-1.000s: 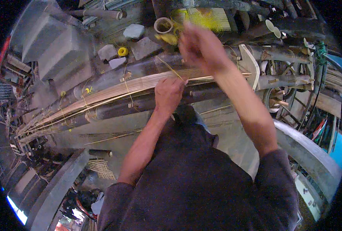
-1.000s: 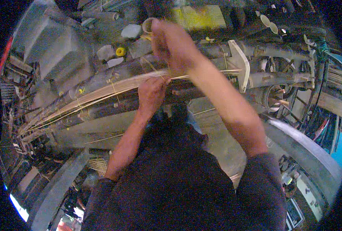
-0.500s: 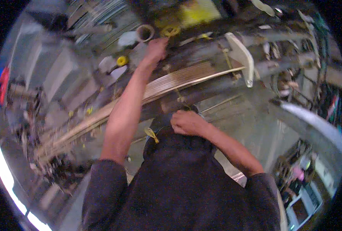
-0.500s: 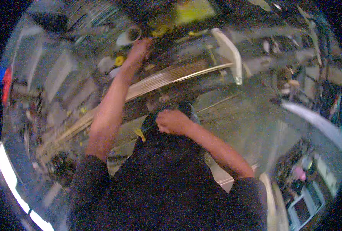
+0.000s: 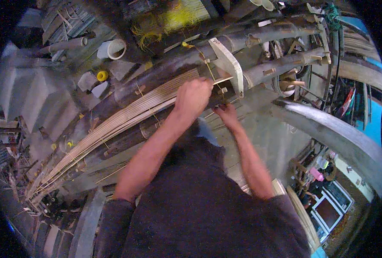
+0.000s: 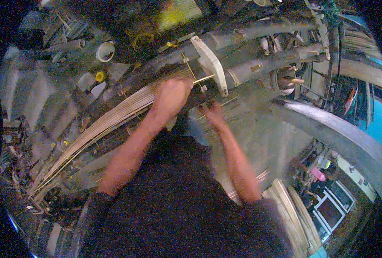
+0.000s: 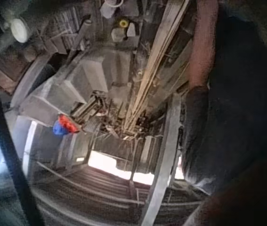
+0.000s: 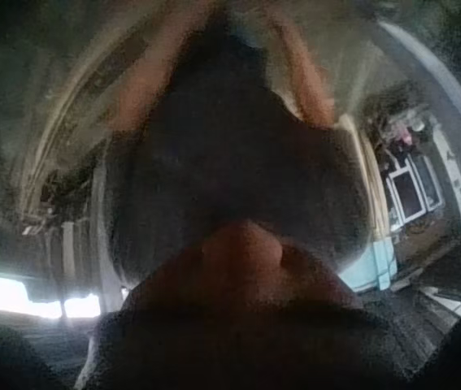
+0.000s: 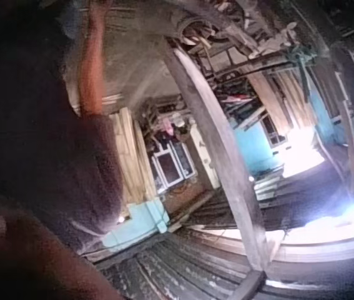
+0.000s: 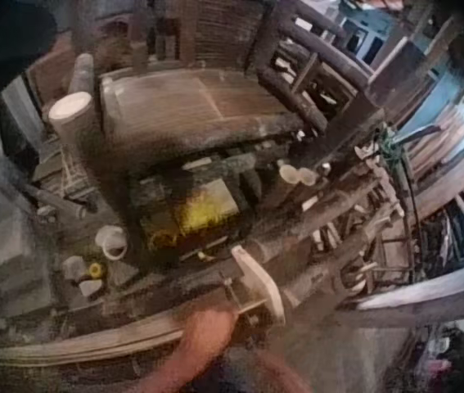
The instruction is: The person ties thin bamboo sticks together using yellow string in a workshop. They repeatedly wrap and knot the string around the sticks to secure them.
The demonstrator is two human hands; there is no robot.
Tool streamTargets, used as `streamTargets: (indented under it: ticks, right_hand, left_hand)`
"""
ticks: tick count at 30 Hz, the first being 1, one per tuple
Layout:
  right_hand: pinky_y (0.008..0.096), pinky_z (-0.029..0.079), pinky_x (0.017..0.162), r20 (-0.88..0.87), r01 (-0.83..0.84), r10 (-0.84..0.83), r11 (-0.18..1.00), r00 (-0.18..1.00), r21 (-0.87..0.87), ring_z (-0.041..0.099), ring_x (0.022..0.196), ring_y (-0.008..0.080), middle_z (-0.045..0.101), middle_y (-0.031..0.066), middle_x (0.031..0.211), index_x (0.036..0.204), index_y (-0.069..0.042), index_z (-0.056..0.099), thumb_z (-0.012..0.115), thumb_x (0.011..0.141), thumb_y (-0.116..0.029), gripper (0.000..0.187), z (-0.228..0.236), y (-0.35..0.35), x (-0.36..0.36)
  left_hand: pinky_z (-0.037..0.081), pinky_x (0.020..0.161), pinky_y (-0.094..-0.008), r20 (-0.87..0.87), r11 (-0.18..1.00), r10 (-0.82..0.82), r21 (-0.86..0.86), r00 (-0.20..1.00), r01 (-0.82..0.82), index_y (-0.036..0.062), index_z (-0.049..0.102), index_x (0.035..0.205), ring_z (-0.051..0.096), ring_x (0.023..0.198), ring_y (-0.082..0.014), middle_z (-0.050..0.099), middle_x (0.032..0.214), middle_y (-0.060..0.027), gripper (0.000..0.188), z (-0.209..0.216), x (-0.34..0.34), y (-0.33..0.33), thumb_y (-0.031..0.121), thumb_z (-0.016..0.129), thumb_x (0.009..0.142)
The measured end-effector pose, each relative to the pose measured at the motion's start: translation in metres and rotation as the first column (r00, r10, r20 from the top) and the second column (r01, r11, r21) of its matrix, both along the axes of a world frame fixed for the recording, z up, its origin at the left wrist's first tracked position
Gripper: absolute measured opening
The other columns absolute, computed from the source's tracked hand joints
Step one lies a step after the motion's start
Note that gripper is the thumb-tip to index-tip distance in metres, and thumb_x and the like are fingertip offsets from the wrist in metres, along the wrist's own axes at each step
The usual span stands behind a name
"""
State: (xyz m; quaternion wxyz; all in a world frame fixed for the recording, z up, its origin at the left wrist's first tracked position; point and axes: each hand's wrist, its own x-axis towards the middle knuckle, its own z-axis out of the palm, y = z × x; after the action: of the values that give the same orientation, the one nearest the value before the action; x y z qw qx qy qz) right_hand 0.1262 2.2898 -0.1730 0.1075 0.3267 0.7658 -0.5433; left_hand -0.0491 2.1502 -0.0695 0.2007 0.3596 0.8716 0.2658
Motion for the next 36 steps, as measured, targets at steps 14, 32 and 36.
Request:
streamTargets:
  ticks: [14, 32, 36]
  right_hand:
    - [0.0434, 0.051, 0.081, 0.189, -0.819, 0.963, 0.050, 0.191, 0.572, 0.062, 0.094, 0.0382, 0.065, 0.0185, 0.096, 0.100, -0.001, 0.064, 0.058, 0.090, -0.029, 0.030, 0.231, 0.000, -0.297]
    - [0.0493, 0.051, 0.064, 0.027, -0.886, 0.926, 0.351, 0.376, 0.302, 0.065, 0.070, 0.0369, 0.065, 0.0140, 0.071, 0.108, -0.013, 0.056, 0.059, 0.083, -0.019, 0.026, 0.079, 0.001, -0.049]
    - [0.0473, 0.050, 0.075, -0.153, -0.885, 0.924, 0.380, 0.350, 0.270, 0.063, 0.090, 0.0366, 0.064, 0.0166, 0.092, 0.104, -0.014, 0.062, 0.062, 0.074, -0.016, 0.030, 0.076, 0.000, -0.055]
  left_hand:
    - [0.050, 0.067, -0.0434, -0.234, 0.938, 0.342, 0.147, 0.910, -0.315, 0.0077, 0.067, 0.086, 0.064, 0.076, -0.0314, 0.066, 0.076, -0.0138, 0.018, -0.011, 0.028, 0.018, 0.024, 0.059, 0.090]
    - [0.044, 0.067, -0.0303, 0.271, 0.801, 0.515, 0.184, 0.813, -0.569, 0.0003, 0.063, 0.081, 0.055, 0.070, -0.0141, 0.065, 0.078, -0.0064, 0.036, 0.034, -0.136, 0.065, 0.032, 0.051, 0.094]
    - [0.048, 0.068, -0.0332, 0.518, 0.740, 0.566, 0.022, 0.641, -0.672, 0.0057, 0.067, 0.086, 0.062, 0.072, -0.0200, 0.065, 0.075, -0.0071, 0.039, -0.110, -0.176, 0.039, 0.042, 0.054, 0.090]
